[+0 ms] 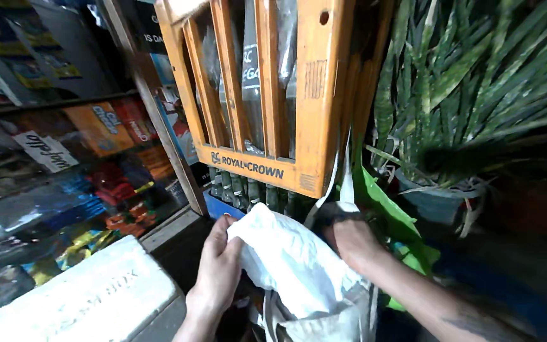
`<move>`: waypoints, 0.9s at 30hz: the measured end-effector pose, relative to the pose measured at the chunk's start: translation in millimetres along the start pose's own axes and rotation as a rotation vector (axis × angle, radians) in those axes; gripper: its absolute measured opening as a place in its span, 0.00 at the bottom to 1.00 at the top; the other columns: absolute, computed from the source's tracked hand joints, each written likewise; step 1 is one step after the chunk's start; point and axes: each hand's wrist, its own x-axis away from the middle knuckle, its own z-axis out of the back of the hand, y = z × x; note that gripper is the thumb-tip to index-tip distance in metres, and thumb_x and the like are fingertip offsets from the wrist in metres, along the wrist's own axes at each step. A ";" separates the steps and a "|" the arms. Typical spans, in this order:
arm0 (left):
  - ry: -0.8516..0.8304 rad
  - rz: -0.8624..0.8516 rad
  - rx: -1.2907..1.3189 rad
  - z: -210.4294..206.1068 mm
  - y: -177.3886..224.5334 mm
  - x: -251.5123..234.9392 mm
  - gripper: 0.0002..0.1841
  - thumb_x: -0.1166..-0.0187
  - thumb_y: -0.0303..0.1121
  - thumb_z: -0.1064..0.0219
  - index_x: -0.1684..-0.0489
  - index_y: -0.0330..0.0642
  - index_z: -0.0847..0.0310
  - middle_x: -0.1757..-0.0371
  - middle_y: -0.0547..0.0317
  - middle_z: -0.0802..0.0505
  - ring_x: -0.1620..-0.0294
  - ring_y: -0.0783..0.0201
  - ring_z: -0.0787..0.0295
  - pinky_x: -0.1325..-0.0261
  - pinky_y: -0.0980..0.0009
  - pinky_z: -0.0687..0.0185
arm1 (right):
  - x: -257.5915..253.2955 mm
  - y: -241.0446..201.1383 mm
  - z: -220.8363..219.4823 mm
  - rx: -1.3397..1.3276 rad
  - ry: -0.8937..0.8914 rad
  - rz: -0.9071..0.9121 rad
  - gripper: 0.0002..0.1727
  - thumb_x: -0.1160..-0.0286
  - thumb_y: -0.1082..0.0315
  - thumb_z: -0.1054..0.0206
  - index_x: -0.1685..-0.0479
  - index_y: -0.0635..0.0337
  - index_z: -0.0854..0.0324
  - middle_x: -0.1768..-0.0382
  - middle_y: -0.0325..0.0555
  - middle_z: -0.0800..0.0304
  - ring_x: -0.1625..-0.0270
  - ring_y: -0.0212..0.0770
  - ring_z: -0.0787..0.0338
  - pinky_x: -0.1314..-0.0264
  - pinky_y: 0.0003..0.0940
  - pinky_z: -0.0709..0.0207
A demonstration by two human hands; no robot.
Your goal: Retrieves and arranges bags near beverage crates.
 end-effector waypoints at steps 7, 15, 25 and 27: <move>0.248 -0.325 0.505 15.3 41.9 -32.4 0.18 0.10 0.28 0.61 0.63 0.57 0.26 0.71 0.77 0.11 0.69 0.81 0.13 0.64 0.81 0.13 | -18.0 -25.9 -27.7 0.037 -0.277 -0.063 0.18 0.13 0.66 0.42 0.36 0.70 0.17 0.32 0.68 0.16 0.27 0.67 0.18 0.27 0.67 0.28; -0.841 -0.306 0.271 42.4 22.4 57.3 0.21 0.14 0.52 0.41 0.62 0.42 0.19 0.67 0.65 0.13 0.62 0.80 0.18 0.58 0.80 0.23 | 45.7 4.7 22.9 -0.229 -0.115 0.150 0.37 0.26 0.70 0.27 0.13 0.54 0.31 0.10 0.63 0.42 0.15 0.69 0.33 0.19 0.66 0.35; -0.835 -0.277 0.062 -23.3 45.7 6.3 0.12 0.27 0.24 0.40 0.50 0.30 0.17 0.46 0.54 0.10 0.48 0.72 0.13 0.43 0.71 0.15 | 109.8 -15.6 -88.4 -0.962 0.401 0.306 0.23 0.42 0.79 0.23 0.44 0.78 0.16 0.48 0.64 0.09 0.43 0.54 0.09 0.36 0.51 0.16; -0.780 -0.177 -0.125 -54.4 36.2 -8.4 0.10 0.18 0.23 0.41 0.49 0.29 0.16 0.48 0.46 0.09 0.48 0.60 0.10 0.39 0.61 0.15 | 99.1 3.9 -74.1 -1.097 0.621 0.075 0.25 0.44 0.77 0.25 0.40 0.74 0.17 0.52 0.54 0.07 0.50 0.38 0.07 0.43 0.39 0.13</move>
